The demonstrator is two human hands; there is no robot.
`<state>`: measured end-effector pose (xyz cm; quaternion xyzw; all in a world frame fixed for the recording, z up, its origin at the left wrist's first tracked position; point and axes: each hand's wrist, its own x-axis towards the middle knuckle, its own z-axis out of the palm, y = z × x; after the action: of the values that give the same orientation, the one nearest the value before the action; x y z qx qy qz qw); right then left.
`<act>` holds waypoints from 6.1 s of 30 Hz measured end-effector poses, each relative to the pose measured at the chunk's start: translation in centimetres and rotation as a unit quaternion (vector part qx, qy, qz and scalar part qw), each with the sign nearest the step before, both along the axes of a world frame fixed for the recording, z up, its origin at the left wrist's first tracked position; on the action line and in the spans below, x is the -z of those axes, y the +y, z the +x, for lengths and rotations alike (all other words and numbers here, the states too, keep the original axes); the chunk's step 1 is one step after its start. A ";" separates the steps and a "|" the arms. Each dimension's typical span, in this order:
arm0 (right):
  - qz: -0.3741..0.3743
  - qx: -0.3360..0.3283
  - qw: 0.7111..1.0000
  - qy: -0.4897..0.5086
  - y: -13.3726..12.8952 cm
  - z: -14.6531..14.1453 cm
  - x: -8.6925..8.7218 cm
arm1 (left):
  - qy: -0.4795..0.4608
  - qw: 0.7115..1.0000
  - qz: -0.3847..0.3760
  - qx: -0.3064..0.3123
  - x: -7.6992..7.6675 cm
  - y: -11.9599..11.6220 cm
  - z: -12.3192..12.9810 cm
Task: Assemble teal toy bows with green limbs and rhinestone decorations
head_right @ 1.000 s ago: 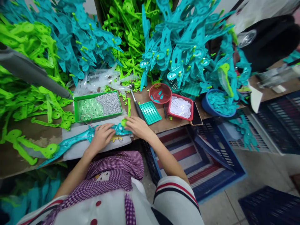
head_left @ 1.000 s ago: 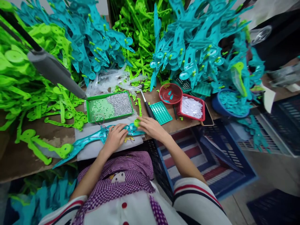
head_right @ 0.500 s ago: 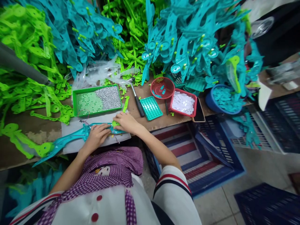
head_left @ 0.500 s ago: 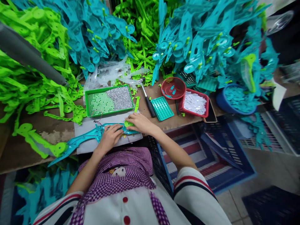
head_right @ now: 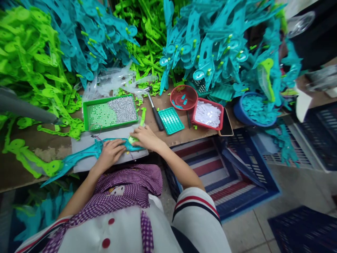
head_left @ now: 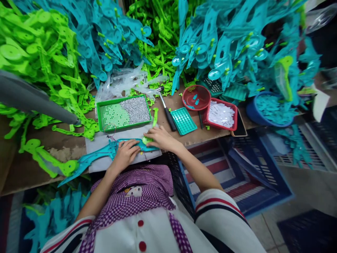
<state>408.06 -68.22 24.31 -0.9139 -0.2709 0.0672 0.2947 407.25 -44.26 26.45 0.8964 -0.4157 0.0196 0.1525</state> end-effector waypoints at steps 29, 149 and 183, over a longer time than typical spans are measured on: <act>0.317 0.244 0.909 0.116 -0.1 -5.1 -0.9 | 0.179 0.981 -0.036 -0.063 -12.0 0.6 1.7; 0.081 0.388 0.911 0.116 -2.7 0.4 2.6 | 0.076 0.976 0.176 0.099 -0.2 -7.3 1.3; 0.088 0.234 0.961 0.119 -5.1 2.0 2.2 | 0.088 0.979 0.161 0.091 0.5 -7.1 1.4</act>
<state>410.04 -73.33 22.11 -0.9077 -0.0172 0.0802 0.4115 408.61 -51.38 25.92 0.8658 -0.4783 -0.1404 0.0429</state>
